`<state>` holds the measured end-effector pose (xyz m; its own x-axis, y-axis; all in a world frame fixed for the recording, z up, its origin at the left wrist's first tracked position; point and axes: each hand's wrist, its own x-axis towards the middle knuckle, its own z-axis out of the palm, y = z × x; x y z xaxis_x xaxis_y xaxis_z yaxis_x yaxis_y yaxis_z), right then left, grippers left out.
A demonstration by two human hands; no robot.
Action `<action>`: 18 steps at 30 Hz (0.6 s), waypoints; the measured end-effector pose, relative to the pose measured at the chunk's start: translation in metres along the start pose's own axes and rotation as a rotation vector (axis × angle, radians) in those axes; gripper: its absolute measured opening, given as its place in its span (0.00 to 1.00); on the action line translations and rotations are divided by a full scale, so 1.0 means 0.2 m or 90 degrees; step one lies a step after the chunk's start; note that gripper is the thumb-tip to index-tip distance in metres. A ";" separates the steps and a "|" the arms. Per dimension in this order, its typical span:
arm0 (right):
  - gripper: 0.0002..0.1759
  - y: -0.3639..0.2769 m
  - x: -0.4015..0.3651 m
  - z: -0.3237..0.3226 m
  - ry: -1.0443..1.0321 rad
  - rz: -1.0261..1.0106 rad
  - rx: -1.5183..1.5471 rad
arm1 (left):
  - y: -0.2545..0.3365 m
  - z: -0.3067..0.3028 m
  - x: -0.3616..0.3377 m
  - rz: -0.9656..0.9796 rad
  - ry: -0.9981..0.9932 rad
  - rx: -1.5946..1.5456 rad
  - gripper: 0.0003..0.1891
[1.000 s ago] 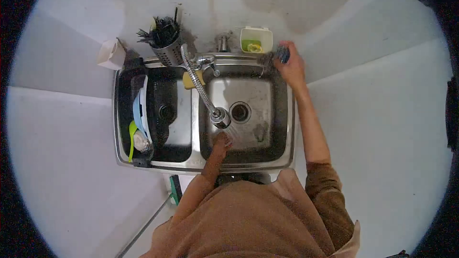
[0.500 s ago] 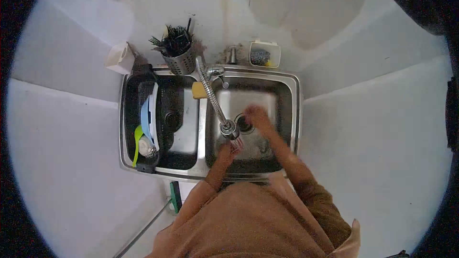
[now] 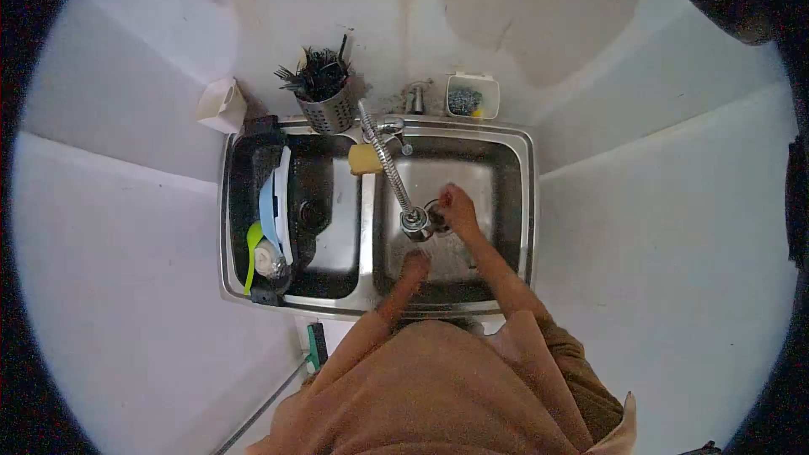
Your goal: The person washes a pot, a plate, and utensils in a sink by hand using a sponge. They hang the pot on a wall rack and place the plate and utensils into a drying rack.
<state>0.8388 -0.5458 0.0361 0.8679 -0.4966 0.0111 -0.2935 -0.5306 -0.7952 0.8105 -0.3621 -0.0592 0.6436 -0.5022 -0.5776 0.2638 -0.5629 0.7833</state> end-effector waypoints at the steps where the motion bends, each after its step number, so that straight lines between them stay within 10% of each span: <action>1: 0.10 -0.08 0.07 -0.01 0.013 0.018 0.052 | 0.03 -0.02 -0.02 0.011 0.018 0.048 0.10; 7: 0.28 -0.34 0.45 0.03 -0.138 0.375 0.627 | 0.06 -0.13 -0.11 0.054 0.070 0.154 0.07; 11: 0.35 -0.33 0.56 0.06 -0.201 0.341 0.599 | 0.01 -0.16 -0.10 0.026 0.104 0.019 0.05; 13: 0.34 -0.35 0.63 0.02 -0.221 0.244 0.572 | -0.01 -0.19 -0.14 0.171 -0.003 -0.581 0.08; 17: 0.29 -0.54 0.79 -0.20 -0.262 0.228 0.593 | 0.14 -0.33 -0.20 0.172 -0.036 -0.387 0.10; 18: 0.24 -0.54 0.82 -0.27 -0.341 0.120 0.345 | 0.24 -0.38 -0.23 0.232 -0.065 -0.117 0.09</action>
<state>0.9913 -0.6068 0.1575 0.9385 -0.0736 -0.3374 -0.3379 0.0065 -0.9412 0.8482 -0.3162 0.0226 0.6463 -0.7149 -0.2670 0.1618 -0.2136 0.9634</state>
